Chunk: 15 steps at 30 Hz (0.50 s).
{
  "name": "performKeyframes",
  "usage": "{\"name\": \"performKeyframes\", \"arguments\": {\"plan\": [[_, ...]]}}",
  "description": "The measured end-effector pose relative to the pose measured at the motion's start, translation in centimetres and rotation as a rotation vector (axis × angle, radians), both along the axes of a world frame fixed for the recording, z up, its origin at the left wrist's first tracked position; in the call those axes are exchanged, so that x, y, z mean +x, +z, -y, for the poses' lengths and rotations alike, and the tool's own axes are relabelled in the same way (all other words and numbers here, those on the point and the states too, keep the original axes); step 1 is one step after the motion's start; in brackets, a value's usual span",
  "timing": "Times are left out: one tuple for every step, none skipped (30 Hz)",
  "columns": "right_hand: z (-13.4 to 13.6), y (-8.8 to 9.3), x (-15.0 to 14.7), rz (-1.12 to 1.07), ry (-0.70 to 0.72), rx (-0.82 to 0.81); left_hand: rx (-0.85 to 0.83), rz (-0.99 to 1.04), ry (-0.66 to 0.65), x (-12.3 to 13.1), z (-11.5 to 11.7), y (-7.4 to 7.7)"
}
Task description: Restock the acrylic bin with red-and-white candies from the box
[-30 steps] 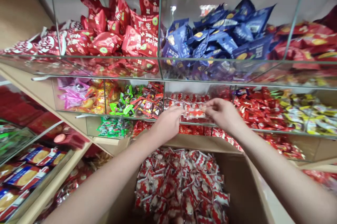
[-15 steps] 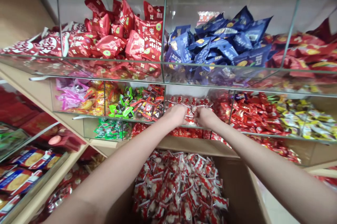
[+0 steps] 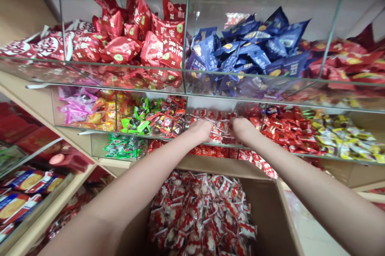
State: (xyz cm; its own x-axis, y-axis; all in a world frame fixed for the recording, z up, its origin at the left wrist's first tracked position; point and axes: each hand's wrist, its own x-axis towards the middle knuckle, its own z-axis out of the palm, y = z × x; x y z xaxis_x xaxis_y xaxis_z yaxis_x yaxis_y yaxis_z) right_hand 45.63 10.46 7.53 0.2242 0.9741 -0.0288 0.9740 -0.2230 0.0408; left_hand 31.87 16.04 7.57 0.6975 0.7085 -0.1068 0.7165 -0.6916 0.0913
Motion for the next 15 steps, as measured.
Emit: {"name": "performKeyframes", "arguments": {"plan": [[-0.2, -0.2, 0.0, 0.002, 0.011, 0.003, -0.002, -0.002, -0.006, 0.2, -0.1, 0.0], [-0.4, -0.4, 0.0, 0.002, 0.019, 0.005, -0.003, -0.002, -0.012, 0.3, -0.1, 0.1], [-0.6, -0.4, 0.0, 0.002, 0.025, 0.006, -0.002, 0.002, -0.019, 0.4, 0.0, 0.3], [-0.7, -0.3, 0.1, 0.001, 0.028, 0.009, 0.004, 0.014, -0.027, 0.3, 0.2, 0.6], [-0.7, -0.1, 0.1, -0.001, 0.030, 0.016, 0.015, 0.034, -0.036, 0.0, 0.5, 1.0], [-0.4, 0.3, 0.2, -0.002, 0.029, 0.028, 0.032, 0.059, -0.048, -0.5, 1.1, 1.4], [0.2, 0.7, 0.2, 0.002, 0.025, 0.044, 0.056, 0.102, -0.067, -1.3, 1.9, 1.7], [1.1, 1.2, 0.1, 0.001, 0.029, 0.072, 0.072, 0.156, -0.098, -2.4, 2.9, 2.0], [2.3, 1.6, -0.2, -0.020, 0.048, 0.110, 0.082, 0.211, -0.137, -3.6, 4.1, 2.2], [3.8, 1.7, -0.5, -0.076, 0.089, 0.146, 0.075, 0.313, -0.200, -5.1, 5.5, 2.1], [5.6, 1.7, -1.1, -0.166, 0.150, 0.166, 0.010, 0.372, -0.273, -6.6, 6.8, 1.8], [7.4, 1.3, -1.8, -0.306, 0.236, 0.159, -0.064, 0.403, -0.314, -8.1, 8.1, 1.2], [9.2, 0.5, -2.6, -0.476, 0.322, 0.089, -0.162, 0.376, -0.325, -9.5, 9.4, 0.3], [10.9, -0.7, -3.6, -0.624, 0.394, -0.031, -0.281, 0.295, -0.322, -10.8, 10.5, -0.8], [12.3, -2.2, -4.7, -0.731, 0.434, -0.176, -0.365, 0.234, -0.280, -11.7, 11.5, -2.1]]}}
